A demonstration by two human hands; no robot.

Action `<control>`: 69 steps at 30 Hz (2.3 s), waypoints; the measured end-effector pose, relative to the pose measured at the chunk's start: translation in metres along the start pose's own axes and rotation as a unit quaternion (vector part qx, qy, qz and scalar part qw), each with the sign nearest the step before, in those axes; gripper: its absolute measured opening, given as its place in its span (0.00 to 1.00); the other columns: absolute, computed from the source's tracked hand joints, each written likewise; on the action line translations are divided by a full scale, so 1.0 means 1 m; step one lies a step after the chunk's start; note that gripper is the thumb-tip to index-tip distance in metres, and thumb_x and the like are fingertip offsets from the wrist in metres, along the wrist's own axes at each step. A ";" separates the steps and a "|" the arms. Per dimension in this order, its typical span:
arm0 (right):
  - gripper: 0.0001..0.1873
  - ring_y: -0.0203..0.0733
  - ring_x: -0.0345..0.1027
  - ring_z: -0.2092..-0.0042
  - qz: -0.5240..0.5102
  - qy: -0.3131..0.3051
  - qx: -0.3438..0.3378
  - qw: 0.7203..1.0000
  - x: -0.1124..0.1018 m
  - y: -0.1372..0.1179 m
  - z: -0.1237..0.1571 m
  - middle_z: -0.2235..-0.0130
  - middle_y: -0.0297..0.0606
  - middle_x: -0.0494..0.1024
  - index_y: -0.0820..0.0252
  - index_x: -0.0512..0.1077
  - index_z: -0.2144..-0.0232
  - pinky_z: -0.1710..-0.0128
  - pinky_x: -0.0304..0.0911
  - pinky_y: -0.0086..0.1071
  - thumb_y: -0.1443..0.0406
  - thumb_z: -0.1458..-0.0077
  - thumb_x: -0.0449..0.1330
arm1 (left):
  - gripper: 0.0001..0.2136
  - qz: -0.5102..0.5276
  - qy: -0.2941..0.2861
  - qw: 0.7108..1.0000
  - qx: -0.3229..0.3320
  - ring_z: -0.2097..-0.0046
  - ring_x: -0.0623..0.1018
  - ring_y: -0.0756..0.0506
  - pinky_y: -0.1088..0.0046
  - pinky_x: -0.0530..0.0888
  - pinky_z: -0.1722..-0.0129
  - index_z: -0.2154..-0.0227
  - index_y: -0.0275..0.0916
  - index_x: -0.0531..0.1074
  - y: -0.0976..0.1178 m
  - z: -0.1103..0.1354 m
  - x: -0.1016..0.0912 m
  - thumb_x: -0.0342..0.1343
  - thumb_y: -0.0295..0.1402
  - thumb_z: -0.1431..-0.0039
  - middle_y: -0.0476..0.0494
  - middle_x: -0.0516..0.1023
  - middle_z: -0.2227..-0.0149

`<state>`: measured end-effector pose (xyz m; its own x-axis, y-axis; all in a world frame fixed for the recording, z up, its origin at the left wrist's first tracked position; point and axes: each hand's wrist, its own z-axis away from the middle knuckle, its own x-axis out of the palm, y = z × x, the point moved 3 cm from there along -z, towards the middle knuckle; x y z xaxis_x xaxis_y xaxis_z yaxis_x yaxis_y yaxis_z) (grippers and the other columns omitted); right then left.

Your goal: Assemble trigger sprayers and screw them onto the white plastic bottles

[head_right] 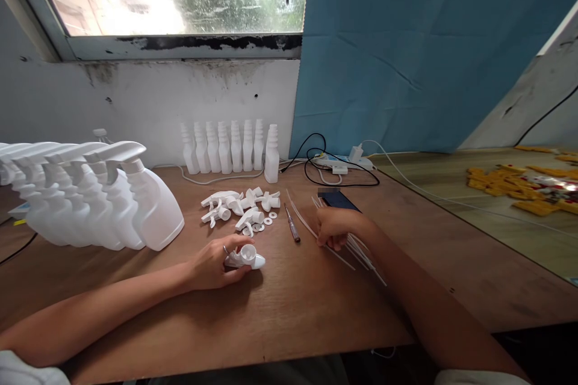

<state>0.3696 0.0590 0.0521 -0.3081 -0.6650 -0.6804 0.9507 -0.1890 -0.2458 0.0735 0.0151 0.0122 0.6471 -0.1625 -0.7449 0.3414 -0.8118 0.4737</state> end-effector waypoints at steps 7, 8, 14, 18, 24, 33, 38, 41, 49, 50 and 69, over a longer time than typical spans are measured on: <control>0.06 0.35 0.67 0.81 0.017 -0.039 0.029 0.999 0.003 -0.001 0.012 0.85 0.38 0.71 0.67 0.69 0.84 0.78 0.64 0.26 0.71 0.58 0.59 | 0.24 -0.008 -0.006 1.000 -0.013 0.60 0.79 0.47 0.71 0.76 0.59 0.45 0.39 0.63 0.000 0.001 -0.001 0.58 0.39 0.44 0.42 0.79 0.57; 0.06 0.35 0.67 0.81 0.018 -0.036 0.029 0.999 0.003 -0.002 0.012 0.85 0.38 0.71 0.67 0.68 0.84 0.78 0.64 0.26 0.72 0.59 0.58 | 0.24 -0.009 -0.007 1.000 -0.010 0.60 0.79 0.47 0.72 0.76 0.59 0.45 0.39 0.63 0.000 0.001 -0.001 0.57 0.39 0.44 0.42 0.79 0.57; 0.04 0.35 0.63 0.81 0.017 0.005 0.020 1.000 -0.003 0.002 0.010 0.85 0.35 0.69 0.64 0.66 0.81 0.81 0.58 0.25 0.73 0.62 0.59 | 0.25 -0.019 -0.007 1.000 -0.003 0.62 0.78 0.47 0.72 0.76 0.59 0.44 0.40 0.64 -0.001 0.001 0.000 0.57 0.40 0.44 0.43 0.78 0.59; 0.05 0.33 0.62 0.80 -0.038 0.113 -0.060 0.991 -0.017 -0.004 0.015 0.81 0.32 0.69 0.62 0.65 0.73 0.81 0.55 0.25 0.69 0.56 0.59 | 0.26 -0.017 -0.003 1.000 -0.008 0.63 0.78 0.47 0.72 0.76 0.60 0.44 0.39 0.64 0.000 0.000 -0.001 0.57 0.40 0.44 0.43 0.78 0.61; 0.16 0.42 0.75 0.65 -0.371 0.169 -0.433 0.804 0.000 -0.055 0.031 0.61 0.41 0.76 0.59 0.60 0.63 0.69 0.69 0.33 0.56 0.45 0.60 | 0.19 0.040 -0.001 0.999 -0.025 0.63 0.76 0.48 0.75 0.74 0.63 0.53 0.38 0.73 -0.002 -0.004 -0.002 0.62 0.39 0.47 0.43 0.78 0.62; 0.09 0.37 0.74 0.65 -0.338 0.151 -0.573 0.731 0.053 -0.094 0.038 0.63 0.40 0.78 0.59 0.62 0.61 0.63 0.70 0.34 0.60 0.35 0.54 | 0.22 0.056 -0.003 0.998 -0.013 0.65 0.76 0.49 0.76 0.73 0.66 0.49 0.38 0.71 -0.008 -0.003 0.000 0.62 0.39 0.47 0.43 0.78 0.60; 0.09 0.37 0.74 0.64 -0.318 0.159 -0.574 0.738 0.057 -0.093 0.035 0.63 0.40 0.78 0.59 0.61 0.61 0.62 0.70 0.35 0.59 0.34 0.52 | 0.22 0.048 -0.003 0.999 -0.014 0.66 0.76 0.49 0.76 0.73 0.67 0.50 0.38 0.71 -0.007 -0.003 0.000 0.61 0.39 0.47 0.43 0.78 0.60; 0.09 0.37 0.73 0.63 -0.275 0.176 -0.566 0.757 0.058 -0.091 0.038 0.62 0.41 0.78 0.59 0.63 0.60 0.61 0.70 0.34 0.59 0.33 0.50 | 0.21 0.052 -0.008 0.998 -0.023 0.66 0.76 0.49 0.76 0.73 0.67 0.50 0.38 0.71 -0.005 -0.004 0.000 0.61 0.39 0.47 0.42 0.78 0.59; 0.10 0.40 0.71 0.60 -0.072 0.304 -0.571 0.759 0.066 -0.097 0.041 0.61 0.41 0.77 0.60 0.73 0.64 0.59 0.66 0.33 0.62 0.36 0.54 | 0.21 0.054 -0.021 0.998 -0.022 0.62 0.76 0.47 0.73 0.74 0.62 0.50 0.38 0.70 -0.005 -0.004 0.000 0.60 0.39 0.46 0.42 0.77 0.59; 0.10 0.40 0.70 0.62 -0.073 0.310 -0.563 0.763 0.068 -0.098 0.040 0.63 0.41 0.76 0.60 0.73 0.66 0.60 0.66 0.33 0.62 0.36 0.54 | 0.21 0.053 -0.019 0.998 -0.018 0.62 0.76 0.47 0.73 0.74 0.62 0.50 0.38 0.70 -0.006 -0.004 0.001 0.60 0.39 0.46 0.42 0.77 0.59; 0.13 0.35 0.63 0.69 -0.127 0.311 -0.535 0.775 0.078 -0.103 0.024 0.71 0.34 0.69 0.61 0.67 0.70 0.69 0.61 0.28 0.59 0.36 0.53 | 0.20 0.124 -0.025 0.989 -0.069 0.62 0.76 0.45 0.71 0.73 0.63 0.52 0.40 0.71 -0.010 -0.006 -0.002 0.63 0.40 0.47 0.44 0.77 0.61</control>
<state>0.2486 0.0095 0.0405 -0.7539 -0.1637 -0.6363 0.3868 0.6722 -0.6313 0.0731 0.0274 0.0115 0.6893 -0.3783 -0.6179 0.2682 -0.6591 0.7027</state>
